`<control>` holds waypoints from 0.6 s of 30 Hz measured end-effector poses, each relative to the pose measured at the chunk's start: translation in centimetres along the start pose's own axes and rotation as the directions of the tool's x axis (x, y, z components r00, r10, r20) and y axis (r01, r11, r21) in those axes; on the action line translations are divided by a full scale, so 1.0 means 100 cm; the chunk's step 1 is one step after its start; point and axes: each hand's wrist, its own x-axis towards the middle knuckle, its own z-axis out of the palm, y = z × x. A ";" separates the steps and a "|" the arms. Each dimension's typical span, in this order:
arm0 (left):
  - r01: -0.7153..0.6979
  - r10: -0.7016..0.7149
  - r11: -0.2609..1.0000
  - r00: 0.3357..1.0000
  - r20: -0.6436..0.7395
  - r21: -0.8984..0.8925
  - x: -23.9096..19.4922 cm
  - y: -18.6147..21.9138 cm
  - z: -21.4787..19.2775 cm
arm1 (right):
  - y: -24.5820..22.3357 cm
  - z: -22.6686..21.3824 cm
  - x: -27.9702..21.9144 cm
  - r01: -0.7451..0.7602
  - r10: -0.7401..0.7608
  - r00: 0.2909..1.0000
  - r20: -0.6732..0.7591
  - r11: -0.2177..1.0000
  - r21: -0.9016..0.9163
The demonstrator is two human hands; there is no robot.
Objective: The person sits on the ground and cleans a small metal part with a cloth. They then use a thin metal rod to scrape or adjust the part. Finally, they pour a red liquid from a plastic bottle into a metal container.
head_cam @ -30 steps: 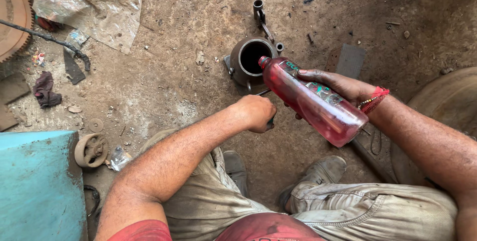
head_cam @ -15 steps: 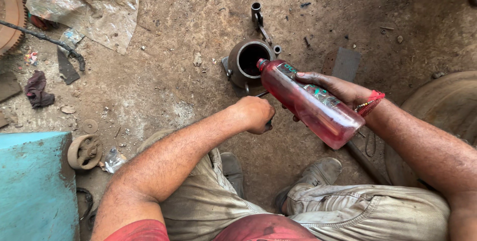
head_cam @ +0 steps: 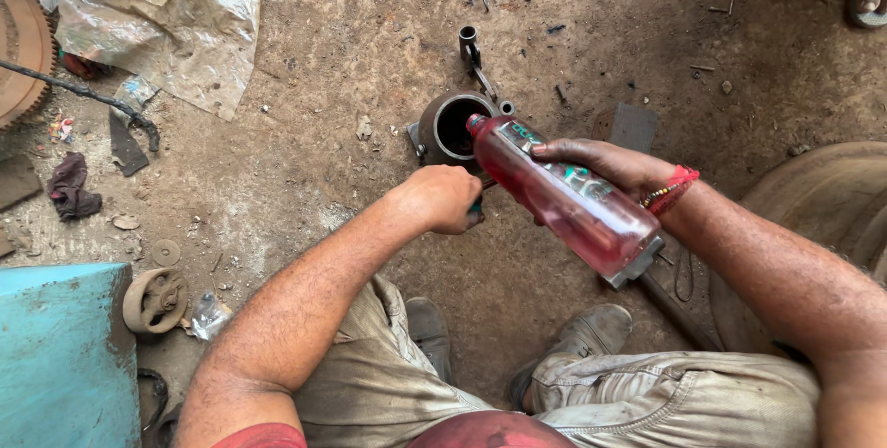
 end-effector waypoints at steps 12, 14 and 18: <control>0.004 -0.003 1.000 0.995 -0.102 0.001 0.012 -0.019 0.012 | -0.028 0.016 0.000 -0.039 0.039 0.999 -0.022 0.999 -0.022; -0.005 0.006 1.000 0.994 -0.105 0.005 0.016 -0.018 0.014 | -0.030 0.019 -0.002 -0.116 0.117 0.992 -0.046 0.993 0.024; -0.021 0.020 1.000 0.994 -0.108 -0.003 0.019 -0.015 0.015 | -0.030 0.021 -0.004 -0.097 0.097 0.995 -0.025 0.995 0.016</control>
